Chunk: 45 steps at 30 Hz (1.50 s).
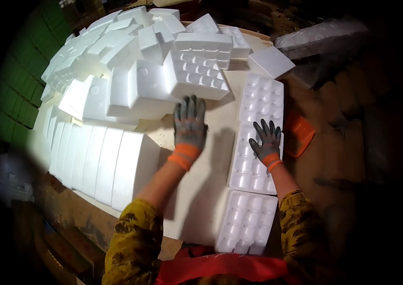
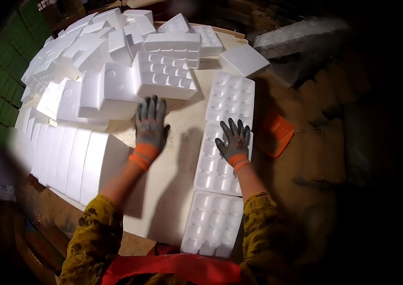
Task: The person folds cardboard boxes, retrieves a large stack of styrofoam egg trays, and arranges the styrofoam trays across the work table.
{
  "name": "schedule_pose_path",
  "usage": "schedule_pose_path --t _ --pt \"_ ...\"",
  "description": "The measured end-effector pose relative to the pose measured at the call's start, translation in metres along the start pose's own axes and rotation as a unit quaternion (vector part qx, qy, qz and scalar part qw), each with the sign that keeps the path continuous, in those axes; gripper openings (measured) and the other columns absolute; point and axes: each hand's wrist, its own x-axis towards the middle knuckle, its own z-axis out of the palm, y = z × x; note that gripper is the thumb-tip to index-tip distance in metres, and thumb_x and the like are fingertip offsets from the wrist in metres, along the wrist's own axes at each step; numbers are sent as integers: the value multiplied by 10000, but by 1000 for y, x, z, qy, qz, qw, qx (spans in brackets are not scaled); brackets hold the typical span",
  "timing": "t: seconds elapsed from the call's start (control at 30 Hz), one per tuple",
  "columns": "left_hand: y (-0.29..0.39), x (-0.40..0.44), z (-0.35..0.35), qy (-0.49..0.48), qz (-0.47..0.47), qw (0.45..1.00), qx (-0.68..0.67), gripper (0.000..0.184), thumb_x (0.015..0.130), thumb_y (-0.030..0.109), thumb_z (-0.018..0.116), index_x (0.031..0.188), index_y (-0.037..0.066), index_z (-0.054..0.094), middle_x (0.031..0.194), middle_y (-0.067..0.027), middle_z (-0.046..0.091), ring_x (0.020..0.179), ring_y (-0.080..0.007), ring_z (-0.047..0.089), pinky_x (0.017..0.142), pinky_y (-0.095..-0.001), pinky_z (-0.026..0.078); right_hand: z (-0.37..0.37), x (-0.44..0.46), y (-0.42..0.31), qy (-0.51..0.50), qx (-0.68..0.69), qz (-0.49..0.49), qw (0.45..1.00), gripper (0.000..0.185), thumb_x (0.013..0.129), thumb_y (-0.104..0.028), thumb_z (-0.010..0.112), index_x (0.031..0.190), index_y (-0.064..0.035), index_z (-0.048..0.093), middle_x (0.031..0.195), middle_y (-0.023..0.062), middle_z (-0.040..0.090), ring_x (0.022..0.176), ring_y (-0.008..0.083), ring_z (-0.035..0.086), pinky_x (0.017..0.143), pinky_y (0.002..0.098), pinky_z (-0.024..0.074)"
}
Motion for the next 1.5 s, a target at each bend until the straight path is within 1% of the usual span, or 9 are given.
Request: schedule_pose_path --t 0.1,0.2,0.3,0.53,0.9,1.07,1.27,1.4,1.5 --pt "-54 100 41 -9 -53 967 247 662 879 228 603 1494 115 385 1537 -167 382 1437 -343 316 1201 -532 160 3 0 3 -4 27 4 1000 689 878 -449 613 1512 -292 393 1613 66 288 1497 367 180 1220 558 35" --pt "-69 140 39 -130 15 952 277 214 919 226 563 1035 159 729 1314 -94 607 1385 -270 419 1221 -511 121 1 0 0 -5 41 10 999 677 878 -448 613 1503 -285 411 1606 70 304 1496 368 182 1219 559 34" --pt "-49 159 22 -149 134 920 336 203 903 294 605 985 147 719 980 -63 706 1077 -220 618 1140 -474 274 1 -1 0 19 46 -1 999 666 884 -447 608 1497 -267 420 1587 91 330 1491 366 195 1218 563 41" --pt "44 129 39 -229 87 942 230 243 902 385 613 886 155 689 811 -62 712 762 -253 680 820 -425 406 -6 0 -1 10 36 2 999 657 892 -471 578 1493 -257 421 1585 102 325 1487 374 192 1216 568 49" --pt "76 72 147 -76 -25 996 28 206 926 230 535 866 127 704 907 -115 721 901 -306 686 832 -456 449 -11 0 -1 5 58 1 998 675 878 -471 592 1493 -249 424 1579 94 328 1484 373 203 1210 585 35" --pt "79 90 123 -173 -84 981 -26 196 885 289 639 954 110 677 1029 -151 684 980 -368 641 881 -465 458 -13 0 -2 8 62 -2 998 677 861 -446 621 1478 -234 445 1564 90 346 1475 382 214 1211 588 54" --pt "6 127 22 134 9 973 186 803 760 506 762 1457 239 467 1532 -217 340 1395 -432 325 1106 -668 239 -10 0 -2 21 44 -4 999 660 872 -449 611 1475 -233 451 1551 78 372 1469 380 230 1210 585 63" --pt "-71 148 13 21 -252 967 32 837 713 488 811 1440 239 479 1499 -236 375 1257 -447 488 1038 -535 430 -9 -2 -4 35 42 -2 999 647 877 -445 610 1471 -244 453 1549 79 373 1465 367 243 1213 576 77" --pt "-92 156 -44 202 -85 971 95 791 742 346 836 1433 189 486 1417 -242 455 1198 -436 534 983 -474 487 -7 7 0 47 44 -10 998 640 877 -445 612 1467 -252 456 1547 79 376 1463 360 248 1214 573 86"
